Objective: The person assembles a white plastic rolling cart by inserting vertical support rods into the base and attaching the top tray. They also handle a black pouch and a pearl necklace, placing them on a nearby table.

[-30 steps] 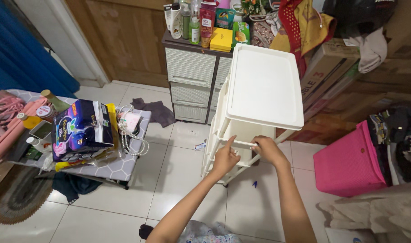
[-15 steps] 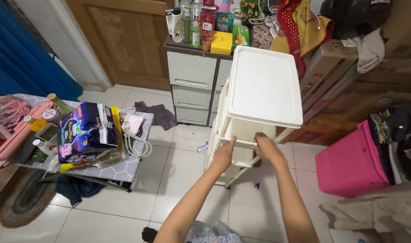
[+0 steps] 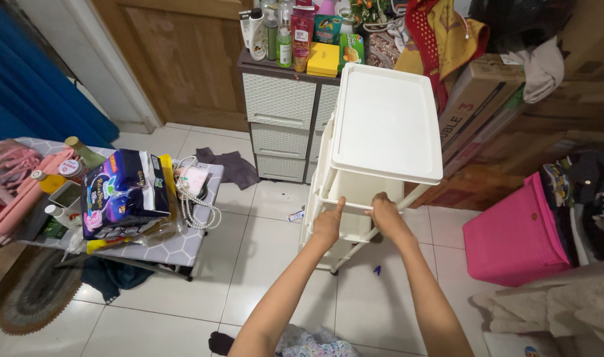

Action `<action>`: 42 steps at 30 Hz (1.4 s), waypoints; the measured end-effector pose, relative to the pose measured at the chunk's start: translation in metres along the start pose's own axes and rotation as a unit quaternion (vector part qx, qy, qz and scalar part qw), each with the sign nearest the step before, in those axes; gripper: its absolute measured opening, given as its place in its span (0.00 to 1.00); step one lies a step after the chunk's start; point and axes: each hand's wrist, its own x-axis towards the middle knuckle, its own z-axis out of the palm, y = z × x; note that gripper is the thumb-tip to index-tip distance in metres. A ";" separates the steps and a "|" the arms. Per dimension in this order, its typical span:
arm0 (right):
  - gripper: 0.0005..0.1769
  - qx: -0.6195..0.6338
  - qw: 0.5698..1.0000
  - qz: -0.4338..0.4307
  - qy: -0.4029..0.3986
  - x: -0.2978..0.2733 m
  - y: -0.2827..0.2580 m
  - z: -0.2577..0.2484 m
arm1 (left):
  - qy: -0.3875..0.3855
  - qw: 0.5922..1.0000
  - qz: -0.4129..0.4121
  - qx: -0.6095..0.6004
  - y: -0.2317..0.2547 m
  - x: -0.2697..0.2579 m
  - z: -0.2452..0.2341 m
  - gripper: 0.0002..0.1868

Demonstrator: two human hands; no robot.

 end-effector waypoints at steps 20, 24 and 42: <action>0.19 0.003 0.992 -0.051 0.117 -0.013 0.016 0.028 | 0.025 1.000 0.012 -0.009 -0.005 0.007 0.014 0.58; 0.19 -0.011 0.974 -0.128 0.189 -0.014 0.029 0.043 | 0.031 0.999 0.015 -0.004 -0.003 0.006 0.014 0.57; 0.10 0.561 0.798 0.128 0.177 -0.080 -0.030 0.098 | -0.100 0.639 0.015 -0.762 -0.015 -0.110 -0.044 0.26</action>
